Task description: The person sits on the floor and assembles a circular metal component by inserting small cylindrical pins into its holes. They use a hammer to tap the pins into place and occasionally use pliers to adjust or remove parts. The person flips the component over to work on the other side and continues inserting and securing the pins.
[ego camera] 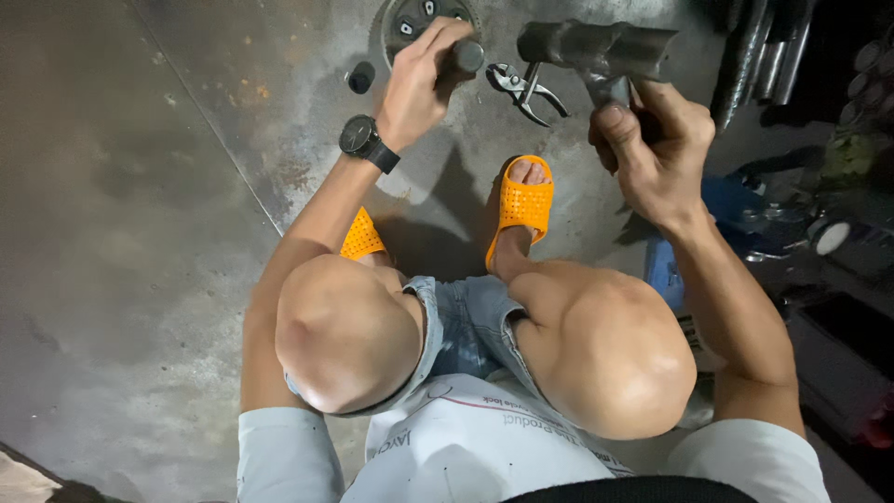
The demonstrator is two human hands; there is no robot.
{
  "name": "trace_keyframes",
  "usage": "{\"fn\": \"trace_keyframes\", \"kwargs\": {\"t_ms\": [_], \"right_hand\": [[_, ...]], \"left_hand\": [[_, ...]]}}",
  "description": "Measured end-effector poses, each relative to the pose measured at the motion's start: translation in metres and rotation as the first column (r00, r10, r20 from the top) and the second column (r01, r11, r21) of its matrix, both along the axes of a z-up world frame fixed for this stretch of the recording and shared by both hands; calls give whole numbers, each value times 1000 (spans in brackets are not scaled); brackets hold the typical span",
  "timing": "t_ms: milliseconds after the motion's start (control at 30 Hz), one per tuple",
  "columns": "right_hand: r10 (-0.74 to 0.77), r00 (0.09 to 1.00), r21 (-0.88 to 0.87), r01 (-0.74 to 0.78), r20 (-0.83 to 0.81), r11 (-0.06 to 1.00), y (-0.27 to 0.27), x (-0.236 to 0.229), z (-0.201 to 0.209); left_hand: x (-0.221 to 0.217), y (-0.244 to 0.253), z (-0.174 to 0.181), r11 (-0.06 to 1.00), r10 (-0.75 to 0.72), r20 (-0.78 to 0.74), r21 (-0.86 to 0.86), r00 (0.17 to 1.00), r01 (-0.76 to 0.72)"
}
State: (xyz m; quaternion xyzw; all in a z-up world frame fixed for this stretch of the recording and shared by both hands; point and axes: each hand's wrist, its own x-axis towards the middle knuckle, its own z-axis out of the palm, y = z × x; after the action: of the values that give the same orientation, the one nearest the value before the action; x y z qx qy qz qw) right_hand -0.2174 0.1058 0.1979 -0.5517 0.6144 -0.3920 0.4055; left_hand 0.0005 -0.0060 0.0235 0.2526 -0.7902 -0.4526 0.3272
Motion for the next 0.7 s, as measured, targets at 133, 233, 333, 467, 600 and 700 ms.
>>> {"fn": "trace_keyframes", "kwargs": {"t_ms": [133, 233, 333, 467, 600, 700], "right_hand": [[20, 1000, -11, -21, -8, 1000, 2, -2, -1], [-30, 1000, 81, 30, 4, 996, 7, -2, -9], [1, 1000, 37, -1, -8, 999, 4, 0, -2], [-4, 999, 46, 3, 36, 999, 1, 5, 3], [3, 997, 12, -2, -77, 1000, 1, 8, 23], [-83, 962, -191, 33, -259, 981, 0, 18, 43]], "left_hand": [[-2, 1, 3, 999, -43, -3, -31, 999, 43], [0, -2, 13, 997, -81, -32, 14, 996, 82], [0, 2, -11, 998, -54, -9, -21, 999, 54], [-5, 1, -14, 999, -39, -26, -31, 999, 38], [-10, -2, -13, 995, -77, 28, -53, 997, 79], [-8, -1, -16, 996, -70, 109, -44, 992, 75]]}}
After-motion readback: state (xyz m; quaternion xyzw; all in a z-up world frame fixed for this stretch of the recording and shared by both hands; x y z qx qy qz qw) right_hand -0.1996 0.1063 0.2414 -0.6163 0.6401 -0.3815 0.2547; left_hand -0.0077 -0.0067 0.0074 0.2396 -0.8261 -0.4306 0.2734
